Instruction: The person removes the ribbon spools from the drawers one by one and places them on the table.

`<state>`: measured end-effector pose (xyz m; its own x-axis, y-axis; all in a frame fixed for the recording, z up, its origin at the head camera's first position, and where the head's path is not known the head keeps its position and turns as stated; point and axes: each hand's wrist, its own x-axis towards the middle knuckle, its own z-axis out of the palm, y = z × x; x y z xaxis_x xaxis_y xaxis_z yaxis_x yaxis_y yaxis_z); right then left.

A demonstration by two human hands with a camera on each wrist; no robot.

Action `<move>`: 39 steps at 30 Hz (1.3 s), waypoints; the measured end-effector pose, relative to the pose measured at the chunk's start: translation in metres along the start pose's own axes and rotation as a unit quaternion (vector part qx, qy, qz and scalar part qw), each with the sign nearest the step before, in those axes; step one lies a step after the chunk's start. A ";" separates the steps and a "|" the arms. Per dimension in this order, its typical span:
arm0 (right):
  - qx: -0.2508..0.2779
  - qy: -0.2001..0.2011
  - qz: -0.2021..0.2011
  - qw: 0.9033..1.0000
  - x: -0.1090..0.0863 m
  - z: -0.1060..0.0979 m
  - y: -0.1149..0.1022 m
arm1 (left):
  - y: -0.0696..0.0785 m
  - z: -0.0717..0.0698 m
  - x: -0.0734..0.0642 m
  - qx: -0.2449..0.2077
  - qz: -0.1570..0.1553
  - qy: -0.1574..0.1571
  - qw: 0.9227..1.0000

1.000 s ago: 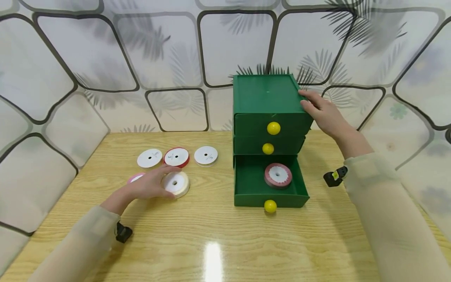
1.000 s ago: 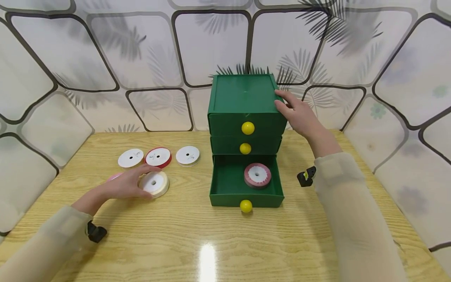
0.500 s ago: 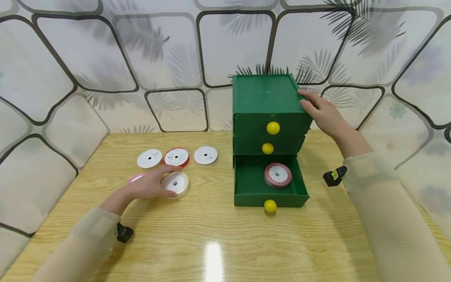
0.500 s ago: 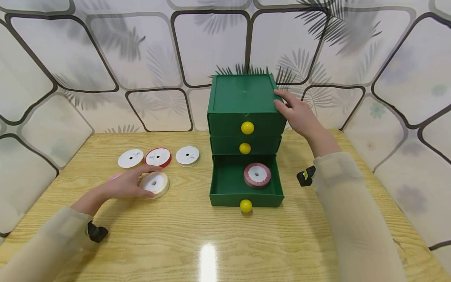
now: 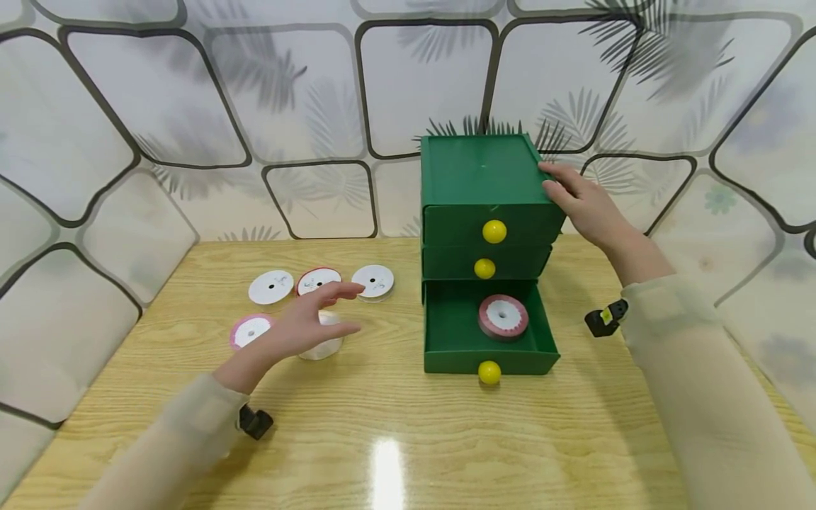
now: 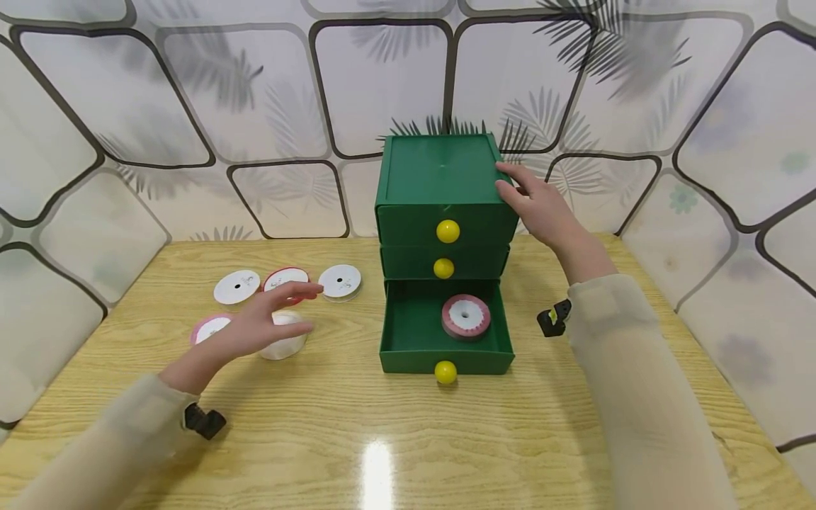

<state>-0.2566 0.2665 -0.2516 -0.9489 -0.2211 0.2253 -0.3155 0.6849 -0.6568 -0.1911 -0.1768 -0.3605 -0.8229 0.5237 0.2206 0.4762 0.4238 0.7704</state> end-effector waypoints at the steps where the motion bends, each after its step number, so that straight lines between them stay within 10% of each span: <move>1: 0.000 0.000 0.000 1.000 0.000 0.000 0.000 | 0.004 0.004 0.002 -0.011 0.007 0.001 1.000; 18: -0.001 0.003 0.005 1.000 -0.001 0.000 0.000 | 0.042 0.056 0.051 -0.090 0.092 -0.003 0.992; 39: 0.001 0.004 0.006 1.000 0.000 0.002 0.001 | 0.058 0.110 0.116 0.009 0.110 -0.188 0.976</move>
<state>-0.2567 0.2662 -0.2542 -0.9522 -0.2079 0.2237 -0.3050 0.6860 -0.6607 -0.2250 -0.0101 -0.3564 -0.5303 0.8360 0.1411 0.6364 0.2826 0.7177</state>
